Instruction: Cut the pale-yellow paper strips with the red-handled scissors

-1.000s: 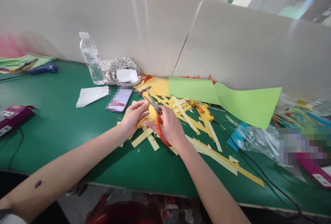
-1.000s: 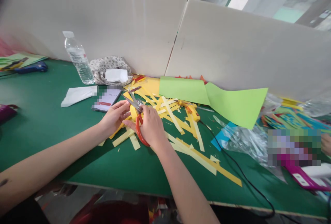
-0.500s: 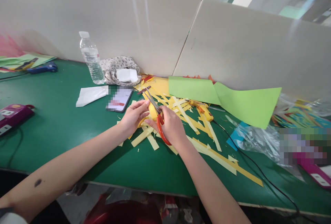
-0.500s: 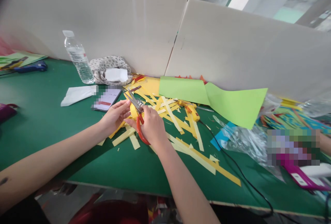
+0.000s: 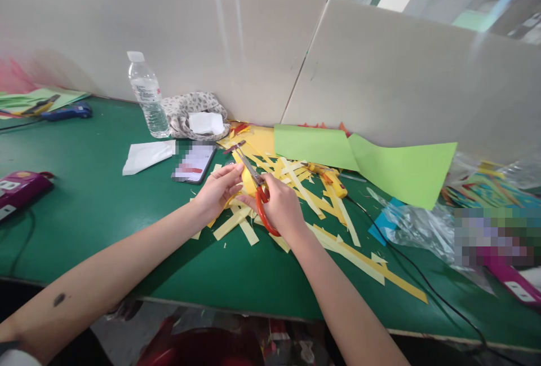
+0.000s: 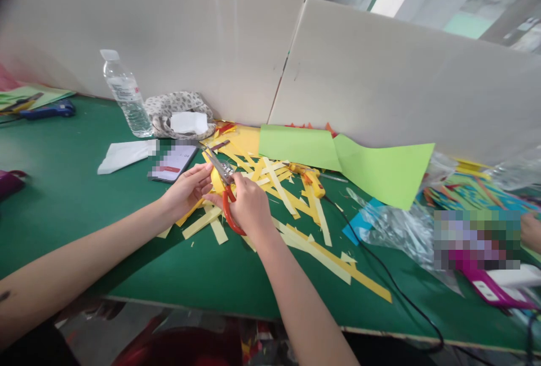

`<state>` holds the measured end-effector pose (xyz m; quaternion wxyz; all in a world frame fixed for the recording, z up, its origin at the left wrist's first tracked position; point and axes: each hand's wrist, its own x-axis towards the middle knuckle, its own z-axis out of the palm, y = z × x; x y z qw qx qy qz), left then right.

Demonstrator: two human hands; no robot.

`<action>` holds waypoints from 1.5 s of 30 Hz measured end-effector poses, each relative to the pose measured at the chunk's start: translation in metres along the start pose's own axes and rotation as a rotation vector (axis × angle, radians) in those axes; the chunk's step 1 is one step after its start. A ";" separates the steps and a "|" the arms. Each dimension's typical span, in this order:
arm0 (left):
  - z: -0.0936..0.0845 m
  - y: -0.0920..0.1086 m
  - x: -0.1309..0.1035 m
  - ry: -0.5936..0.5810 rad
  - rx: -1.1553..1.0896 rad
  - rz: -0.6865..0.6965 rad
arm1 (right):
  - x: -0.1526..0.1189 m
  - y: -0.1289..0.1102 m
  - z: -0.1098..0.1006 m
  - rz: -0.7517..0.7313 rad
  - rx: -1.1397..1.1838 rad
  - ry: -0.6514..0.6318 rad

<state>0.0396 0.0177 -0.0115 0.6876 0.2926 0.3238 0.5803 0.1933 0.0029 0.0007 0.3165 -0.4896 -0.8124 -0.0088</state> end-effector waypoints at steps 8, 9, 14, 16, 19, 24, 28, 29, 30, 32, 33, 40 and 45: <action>0.001 0.003 0.000 0.014 0.003 -0.003 | -0.002 0.001 0.001 -0.007 -0.018 0.011; 0.001 0.003 0.000 0.015 0.002 -0.003 | -0.002 0.002 0.002 -0.010 -0.020 0.013; 0.001 0.002 0.001 0.021 -0.004 -0.002 | -0.001 0.003 0.003 -0.024 -0.021 0.024; 0.000 0.002 0.001 0.033 0.003 -0.003 | -0.001 0.002 0.003 -0.025 -0.022 0.025; 0.001 0.002 0.000 0.041 0.029 0.005 | -0.001 0.001 0.002 -0.020 -0.016 0.021; 0.003 -0.001 -0.002 -0.004 0.073 -0.005 | -0.001 -0.002 -0.002 0.007 0.001 0.024; 0.004 -0.002 -0.002 -0.011 0.078 0.005 | 0.000 -0.003 -0.002 0.028 0.006 0.021; 0.004 -0.001 -0.002 -0.017 0.080 0.006 | 0.000 -0.003 -0.002 0.032 0.008 0.023; 0.004 -0.001 -0.002 -0.022 0.080 0.008 | 0.000 -0.002 -0.001 0.035 0.009 0.028; 0.004 -0.002 -0.002 -0.028 0.077 0.009 | 0.000 -0.002 0.000 0.037 0.015 0.039; 0.004 -0.002 -0.002 -0.031 0.077 0.006 | 0.000 -0.002 0.000 0.039 0.021 0.045; 0.005 -0.002 -0.004 0.018 0.114 0.035 | 0.002 -0.003 -0.005 0.216 0.318 0.068; 0.007 -0.001 -0.005 0.075 0.167 0.068 | 0.005 -0.001 -0.007 0.354 0.685 -0.017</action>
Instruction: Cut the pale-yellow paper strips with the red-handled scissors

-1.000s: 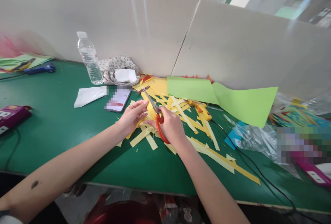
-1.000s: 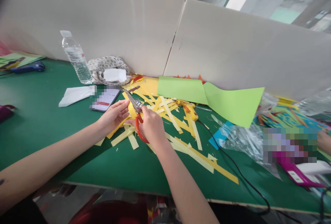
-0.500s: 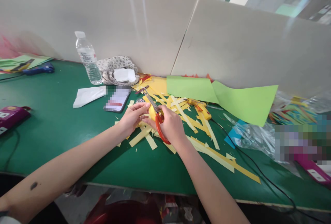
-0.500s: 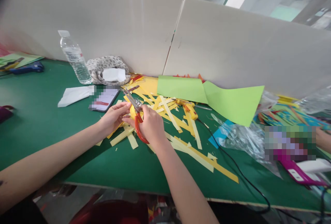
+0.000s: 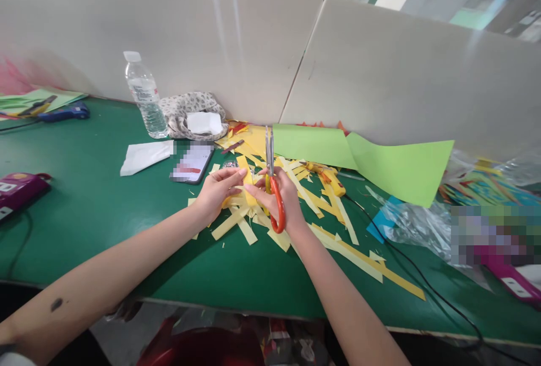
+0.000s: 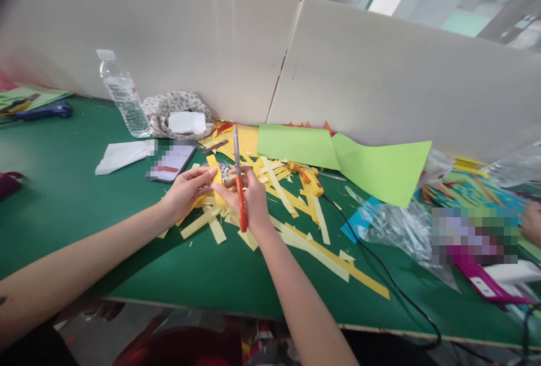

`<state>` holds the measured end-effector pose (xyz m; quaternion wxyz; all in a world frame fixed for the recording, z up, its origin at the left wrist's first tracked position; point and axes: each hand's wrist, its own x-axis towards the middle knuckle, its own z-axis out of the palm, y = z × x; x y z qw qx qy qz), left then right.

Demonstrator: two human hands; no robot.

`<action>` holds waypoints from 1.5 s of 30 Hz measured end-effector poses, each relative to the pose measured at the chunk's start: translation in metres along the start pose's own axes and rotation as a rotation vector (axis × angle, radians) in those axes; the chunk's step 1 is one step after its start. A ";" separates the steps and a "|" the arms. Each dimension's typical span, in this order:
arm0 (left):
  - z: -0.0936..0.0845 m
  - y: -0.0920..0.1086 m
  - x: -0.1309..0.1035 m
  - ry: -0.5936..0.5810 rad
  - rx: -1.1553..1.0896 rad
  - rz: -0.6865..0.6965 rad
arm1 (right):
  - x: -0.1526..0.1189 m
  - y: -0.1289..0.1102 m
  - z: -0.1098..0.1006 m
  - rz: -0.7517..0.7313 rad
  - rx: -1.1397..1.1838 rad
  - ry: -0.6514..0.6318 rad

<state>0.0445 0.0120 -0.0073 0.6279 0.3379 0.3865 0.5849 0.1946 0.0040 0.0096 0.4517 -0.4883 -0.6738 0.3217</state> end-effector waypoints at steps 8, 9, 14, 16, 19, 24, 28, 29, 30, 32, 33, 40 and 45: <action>-0.002 -0.002 0.003 -0.025 -0.032 -0.045 | 0.002 -0.001 0.000 0.113 0.143 -0.083; -0.002 -0.003 0.003 -0.033 -0.035 -0.055 | 0.002 -0.001 0.000 0.109 0.147 -0.074; 0.000 -0.002 0.001 -0.073 -0.001 -0.062 | 0.002 0.000 0.000 0.076 0.134 -0.052; 0.000 -0.001 0.001 -0.050 -0.011 -0.032 | 0.001 0.000 0.000 0.038 0.063 -0.048; -0.002 0.002 0.003 -0.001 -0.061 0.003 | -0.001 0.001 0.000 -0.086 -0.168 -0.005; -0.004 0.007 0.008 0.052 -0.152 0.019 | -0.004 0.001 0.002 -0.306 -0.544 0.064; -0.004 0.007 0.008 0.063 -0.177 0.047 | -0.005 0.001 0.004 -0.342 -0.609 0.019; -0.004 0.006 0.008 0.067 -0.184 0.048 | -0.005 0.001 0.004 -0.347 -0.618 0.013; -0.004 0.005 0.008 0.067 -0.187 0.048 | -0.006 0.001 0.005 -0.354 -0.626 0.008; -0.005 0.005 0.008 0.057 -0.186 0.044 | -0.006 0.002 0.006 -0.366 -0.638 0.002; -0.005 0.004 0.008 0.049 -0.184 0.041 | -0.006 0.002 0.006 -0.370 -0.644 0.001; -0.003 0.004 0.006 0.006 -0.203 0.023 | -0.005 0.004 0.007 -0.376 -0.683 0.025; -0.005 0.003 0.007 -0.032 -0.213 0.004 | -0.006 0.003 0.006 -0.358 -0.706 0.035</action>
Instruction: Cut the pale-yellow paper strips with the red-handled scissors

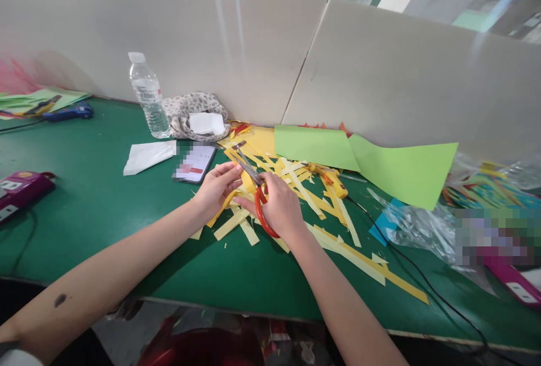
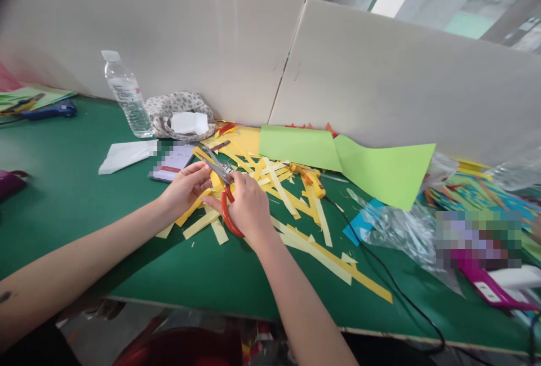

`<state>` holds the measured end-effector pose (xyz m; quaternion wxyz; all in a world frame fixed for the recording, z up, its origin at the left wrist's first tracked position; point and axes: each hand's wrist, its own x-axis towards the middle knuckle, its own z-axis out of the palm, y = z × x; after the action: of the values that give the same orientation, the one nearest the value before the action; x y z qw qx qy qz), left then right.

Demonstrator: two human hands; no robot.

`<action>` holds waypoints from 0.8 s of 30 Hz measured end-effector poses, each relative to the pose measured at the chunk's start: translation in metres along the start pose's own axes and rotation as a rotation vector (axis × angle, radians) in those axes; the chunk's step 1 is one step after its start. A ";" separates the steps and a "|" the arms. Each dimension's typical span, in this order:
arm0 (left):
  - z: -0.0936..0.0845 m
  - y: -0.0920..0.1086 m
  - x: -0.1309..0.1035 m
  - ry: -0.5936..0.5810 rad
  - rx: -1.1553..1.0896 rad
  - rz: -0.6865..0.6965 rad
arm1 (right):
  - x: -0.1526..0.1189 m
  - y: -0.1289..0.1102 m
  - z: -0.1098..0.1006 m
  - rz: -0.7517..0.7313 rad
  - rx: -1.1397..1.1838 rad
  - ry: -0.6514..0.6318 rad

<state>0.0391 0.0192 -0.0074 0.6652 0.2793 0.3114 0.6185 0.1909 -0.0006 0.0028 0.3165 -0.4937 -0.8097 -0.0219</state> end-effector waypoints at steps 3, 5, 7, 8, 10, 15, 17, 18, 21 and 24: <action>-0.002 -0.001 0.002 -0.032 0.003 -0.014 | 0.000 0.001 -0.001 0.002 -0.010 -0.011; -0.004 -0.001 0.002 -0.050 0.008 -0.029 | 0.000 0.001 -0.002 -0.003 -0.016 -0.012; -0.005 -0.001 0.003 -0.061 0.007 -0.044 | 0.000 0.002 -0.002 -0.005 -0.023 -0.003; -0.005 -0.001 0.003 -0.064 0.005 -0.050 | 0.000 0.002 -0.003 -0.007 -0.026 0.001; -0.006 -0.001 0.004 -0.063 -0.008 -0.064 | 0.000 0.002 -0.003 -0.013 -0.029 0.006; -0.007 -0.001 0.005 -0.063 -0.037 -0.116 | 0.001 0.003 -0.003 -0.027 -0.030 0.017; -0.008 -0.001 0.006 -0.071 -0.044 -0.131 | 0.001 0.004 -0.003 -0.029 -0.039 0.025; -0.008 -0.001 0.006 -0.072 -0.050 -0.137 | 0.001 0.004 -0.003 -0.032 -0.047 0.027; -0.008 -0.001 0.006 -0.074 -0.069 -0.152 | 0.001 0.005 -0.003 -0.046 -0.079 0.036; -0.008 -0.001 0.006 -0.088 -0.072 -0.158 | 0.001 0.006 -0.003 -0.059 -0.097 0.038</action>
<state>0.0336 0.0252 -0.0141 0.7345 0.2567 0.2805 0.5621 0.1969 0.0024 0.0041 0.3065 -0.4841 -0.8157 -0.0798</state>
